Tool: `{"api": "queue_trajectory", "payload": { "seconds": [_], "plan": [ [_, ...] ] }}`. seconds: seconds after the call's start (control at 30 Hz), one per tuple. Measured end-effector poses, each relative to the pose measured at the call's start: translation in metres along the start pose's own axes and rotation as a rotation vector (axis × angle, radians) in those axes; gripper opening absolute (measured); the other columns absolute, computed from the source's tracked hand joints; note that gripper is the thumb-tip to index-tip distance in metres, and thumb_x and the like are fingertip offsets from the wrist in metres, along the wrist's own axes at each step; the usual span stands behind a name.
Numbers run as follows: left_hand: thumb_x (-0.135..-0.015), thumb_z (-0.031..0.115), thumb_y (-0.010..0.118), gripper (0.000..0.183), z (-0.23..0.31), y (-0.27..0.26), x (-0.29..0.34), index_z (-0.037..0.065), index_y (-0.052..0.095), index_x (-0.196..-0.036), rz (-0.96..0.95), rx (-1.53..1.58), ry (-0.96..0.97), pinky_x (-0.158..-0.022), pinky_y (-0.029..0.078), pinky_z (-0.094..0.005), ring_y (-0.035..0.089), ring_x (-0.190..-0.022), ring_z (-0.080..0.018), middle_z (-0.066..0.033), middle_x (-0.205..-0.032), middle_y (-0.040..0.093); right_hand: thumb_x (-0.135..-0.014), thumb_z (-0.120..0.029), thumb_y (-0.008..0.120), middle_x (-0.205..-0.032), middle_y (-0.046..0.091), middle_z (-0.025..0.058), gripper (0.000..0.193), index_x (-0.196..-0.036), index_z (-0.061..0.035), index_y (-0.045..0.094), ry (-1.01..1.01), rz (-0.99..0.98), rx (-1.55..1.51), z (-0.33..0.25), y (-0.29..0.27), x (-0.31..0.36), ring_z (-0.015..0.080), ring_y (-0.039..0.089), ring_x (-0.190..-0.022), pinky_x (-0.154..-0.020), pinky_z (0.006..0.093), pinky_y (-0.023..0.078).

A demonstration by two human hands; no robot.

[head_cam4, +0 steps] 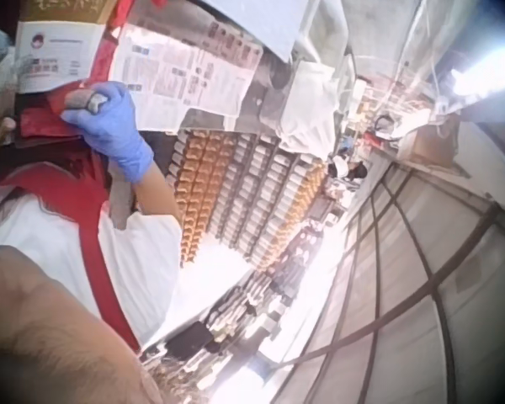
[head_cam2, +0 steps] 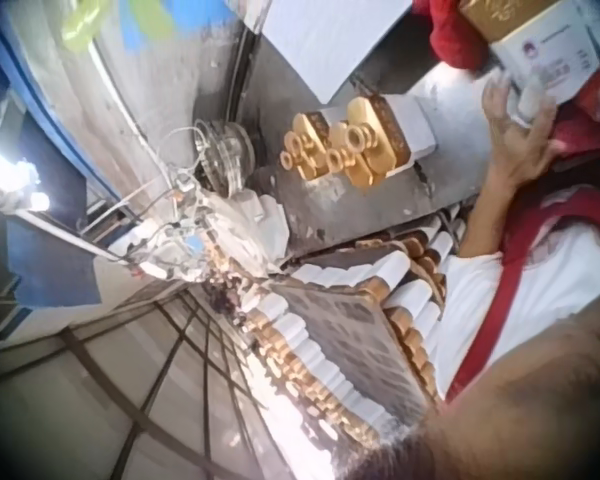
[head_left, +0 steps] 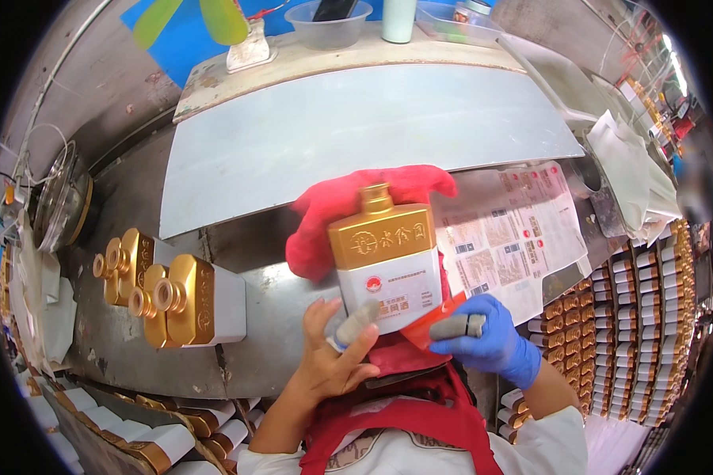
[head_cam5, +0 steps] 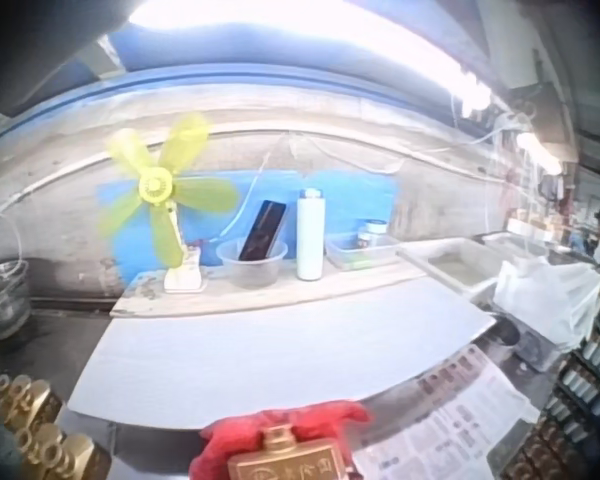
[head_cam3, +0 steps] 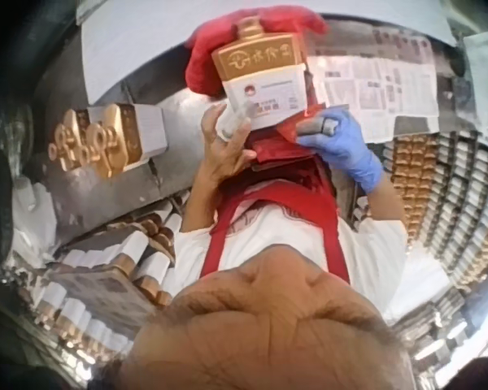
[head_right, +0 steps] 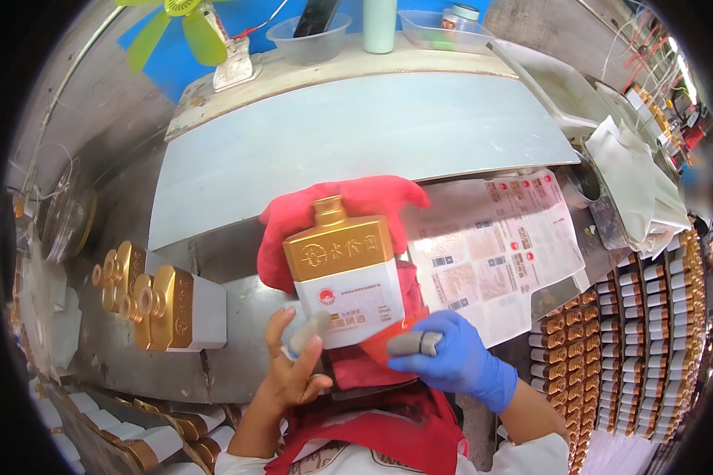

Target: The person picks up gold and white bottles from a rack and applies labels to them. They peel a label from a sheet, place it on the bottle, and smooth it down with their gloved hands. The person then places the labeled bottle on a nearby table.

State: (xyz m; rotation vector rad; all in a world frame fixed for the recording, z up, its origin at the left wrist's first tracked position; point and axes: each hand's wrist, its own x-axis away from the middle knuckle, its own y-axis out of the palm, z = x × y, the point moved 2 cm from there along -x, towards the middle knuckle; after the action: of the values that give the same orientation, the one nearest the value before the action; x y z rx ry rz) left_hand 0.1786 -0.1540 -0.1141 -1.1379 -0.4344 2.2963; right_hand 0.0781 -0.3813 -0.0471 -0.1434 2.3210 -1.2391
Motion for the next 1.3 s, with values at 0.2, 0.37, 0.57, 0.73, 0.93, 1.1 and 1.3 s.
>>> {"api": "queue_trajectory", "payload": {
  "seconds": [0.2, 0.37, 0.57, 0.73, 0.93, 1.1, 1.3],
  "plan": [
    [-0.088, 0.040, 0.059, 0.037, 0.014, -0.006, 0.021, 0.012, 0.064, -0.111, -0.124, -0.153, 0.056, -0.099, 0.033, -0.0553, 0.044, -0.114, -0.0332, -0.0110, -0.112, 0.062, -0.063, -0.003, 0.069, -0.094, 0.068, 0.0027, 0.035, -0.095, -0.0189, 0.067, 0.063, 0.300, 0.060, 0.006, -0.004, -0.035, 0.0228, 0.060, -0.073, -0.070, 0.0368, 0.048],
    [-0.087, 0.039, 0.060, 0.036, 0.022, -0.007, 0.030, 0.008, 0.066, -0.104, 0.008, -0.126, 0.030, -0.093, 0.041, -0.0520, 0.053, -0.102, -0.0331, -0.0147, -0.105, 0.062, -0.074, -0.018, 0.063, -0.080, 0.056, 0.0015, 0.021, -0.095, -0.0177, 0.066, -0.082, 0.218, 0.115, -0.008, 0.042, -0.043, 0.0225, 0.059, -0.078, -0.067, 0.0376, 0.048],
    [-0.088, 0.033, 0.055, 0.038, 0.019, -0.016, 0.031, 0.000, 0.060, -0.107, 0.121, -0.130, -0.061, -0.087, 0.043, -0.0492, 0.053, -0.098, -0.0358, -0.0191, -0.095, 0.063, -0.076, -0.017, 0.062, -0.074, 0.050, 0.0020, 0.020, -0.096, -0.0186, 0.065, 0.074, 0.251, 0.095, -0.015, 0.024, -0.022, 0.0213, 0.057, -0.079, -0.069, 0.0366, 0.047],
    [-0.087, 0.024, 0.052, 0.037, 0.014, -0.012, 0.018, -0.001, 0.053, -0.113, 0.127, -0.175, -0.025, -0.087, 0.042, -0.0473, 0.050, -0.100, -0.0372, -0.0209, -0.097, 0.063, -0.075, -0.007, 0.063, -0.082, 0.058, 0.0057, 0.025, -0.099, -0.0109, 0.063, 0.094, 0.163, -0.221, -0.021, 0.039, 0.028, 0.0223, 0.058, -0.076, -0.070, 0.0314, 0.048],
    [-0.087, 0.018, 0.050, 0.035, 0.005, -0.014, 0.013, -0.003, 0.052, -0.114, 0.150, -0.214, -0.073, -0.088, 0.040, -0.0485, 0.049, -0.102, -0.0376, -0.0214, -0.099, 0.062, -0.083, -0.013, 0.063, -0.092, 0.062, 0.0044, 0.020, -0.101, -0.0043, 0.062, 0.945, 0.940, -0.782, 0.047, -0.020, 0.138, 0.0102, 0.057, -0.084, -0.076, 0.0270, 0.048],
    [-0.088, 0.013, 0.048, 0.033, -0.004, -0.013, 0.008, -0.005, 0.053, -0.115, 0.132, -0.232, -0.063, -0.089, 0.040, -0.0487, 0.049, -0.104, -0.0396, -0.0226, -0.106, 0.058, -0.084, -0.029, 0.068, -0.076, 0.065, 0.0050, 0.031, -0.093, 0.0004, 0.069, 1.373, 1.074, -0.202, 0.132, -0.110, 0.263, 0.0102, 0.058, -0.069, -0.063, 0.0244, 0.048],
    [-0.085, 0.011, 0.057, 0.043, 0.005, -0.011, -0.011, -0.010, 0.052, -0.122, 0.036, -0.323, -0.046, -0.099, 0.035, -0.0504, 0.051, -0.110, -0.0434, -0.0274, -0.119, 0.057, -0.071, -0.030, 0.078, -0.081, 0.069, 0.0101, 0.041, -0.097, 0.0012, 0.069, 1.372, 0.748, 0.117, 0.215, -0.153, 0.330, 0.0155, 0.064, -0.076, -0.074, 0.0287, 0.050]
  ]
}}
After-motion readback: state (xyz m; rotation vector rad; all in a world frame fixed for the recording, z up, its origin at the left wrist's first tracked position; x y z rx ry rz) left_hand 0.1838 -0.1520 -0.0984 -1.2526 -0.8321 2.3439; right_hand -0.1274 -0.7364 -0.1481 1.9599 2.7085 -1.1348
